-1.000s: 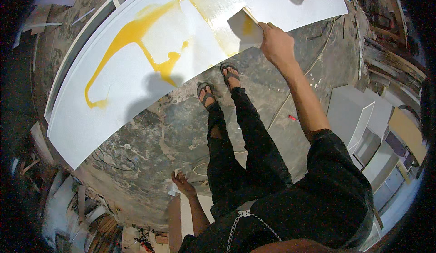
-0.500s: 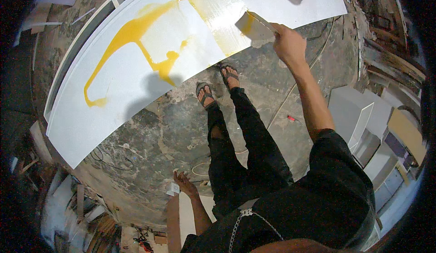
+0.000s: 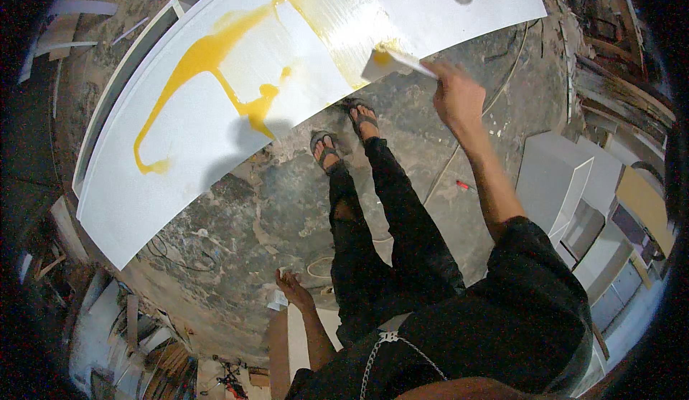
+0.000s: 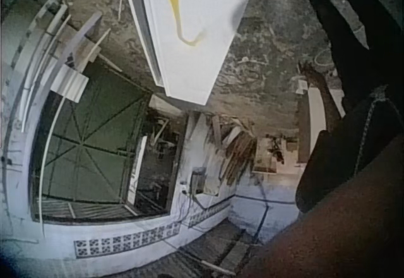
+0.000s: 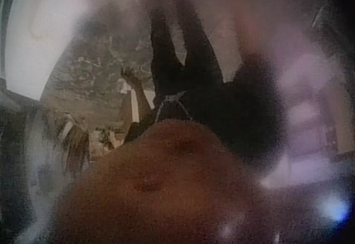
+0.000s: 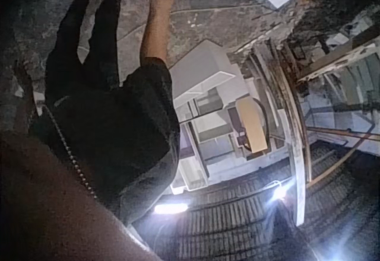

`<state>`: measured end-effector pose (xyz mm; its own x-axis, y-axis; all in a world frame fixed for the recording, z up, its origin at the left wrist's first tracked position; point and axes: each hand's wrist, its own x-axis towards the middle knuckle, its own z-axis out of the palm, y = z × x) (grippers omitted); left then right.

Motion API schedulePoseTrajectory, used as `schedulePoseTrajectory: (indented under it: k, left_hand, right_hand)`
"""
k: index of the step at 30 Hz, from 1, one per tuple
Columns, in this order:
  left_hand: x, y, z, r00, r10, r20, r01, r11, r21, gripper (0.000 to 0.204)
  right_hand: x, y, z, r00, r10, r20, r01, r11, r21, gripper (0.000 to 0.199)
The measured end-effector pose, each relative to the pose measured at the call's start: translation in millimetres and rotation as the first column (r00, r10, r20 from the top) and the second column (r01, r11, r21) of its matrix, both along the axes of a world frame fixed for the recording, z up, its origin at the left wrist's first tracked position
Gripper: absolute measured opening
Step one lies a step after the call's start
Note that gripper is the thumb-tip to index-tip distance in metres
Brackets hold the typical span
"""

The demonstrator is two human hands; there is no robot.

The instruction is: The person applies a yellow liquid finish to a long white cabinet door using a small rectangular pad. They spread the finish evenly across the surface with repeated strokes, then set the pad and container aside and walk through the workshop.

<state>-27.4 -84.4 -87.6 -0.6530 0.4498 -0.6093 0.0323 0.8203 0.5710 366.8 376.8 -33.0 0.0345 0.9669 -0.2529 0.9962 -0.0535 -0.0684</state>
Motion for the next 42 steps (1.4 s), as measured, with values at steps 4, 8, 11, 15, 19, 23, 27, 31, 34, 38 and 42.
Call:
schedulePoseTrajectory:
  k: [4,8,11,15,19,23,27,31,34,38,42]
  left_hand:
    - [-10,-6,-5,1.000,-0.001,-0.010,0.001,1.000,-0.028,0.054]
    - [-19,-18,-13,1.000,0.008,0.007,-0.008,1.000,0.029,0.055]
    - [-23,-22,-13,1.000,-0.018,-0.015,0.019,1.000,0.019,0.056]
    - [-21,-17,-13,0.995,0.095,0.033,-0.095,0.995,0.008,0.059]
    - [-29,-27,-20,1.000,-0.008,0.014,0.008,0.999,0.038,0.063]
    - [-51,-54,-39,0.996,0.017,0.087,-0.032,0.985,0.168,0.066]
    - [-41,-47,-41,0.997,-0.073,0.005,0.072,0.991,0.116,0.068]
    - [-28,-33,-37,1.000,-0.013,0.024,0.013,1.000,0.014,0.068]
    - [-20,-33,-33,1.000,-0.019,0.003,0.019,0.999,0.034,0.063]
    - [-21,-54,-40,0.992,0.108,0.065,-0.117,0.982,0.146,0.057]
    - [2,-36,-33,0.999,0.052,0.004,-0.052,0.995,0.086,0.054]
  right_hand:
    - [-7,49,-3,0.999,-0.047,0.020,0.045,0.994,0.103,0.046]
    - [-10,80,-14,0.998,-0.012,0.054,0.003,0.988,0.157,0.044]
    - [-13,93,-26,0.998,-0.012,0.068,0.000,0.984,0.178,0.044]
    - [-15,92,-36,0.998,-0.021,0.064,0.013,0.993,0.121,0.043]
    - [-10,79,-33,0.989,0.094,0.111,-0.106,0.988,0.109,0.045]
    - [-13,57,-26,0.975,0.185,0.121,-0.193,0.979,0.061,0.040]
    - [5,31,-39,0.948,0.311,0.071,-0.319,0.934,0.160,0.040]
    - [21,4,-49,0.910,0.405,0.083,-0.414,0.893,0.177,0.042]
    - [27,-17,-45,0.896,0.441,0.051,-0.442,0.876,0.194,0.052]
    - [48,-61,-55,0.886,0.462,0.044,-0.463,0.886,0.024,0.060]
    - [75,-107,-54,0.942,0.314,-0.114,-0.327,0.938,-0.116,0.061]
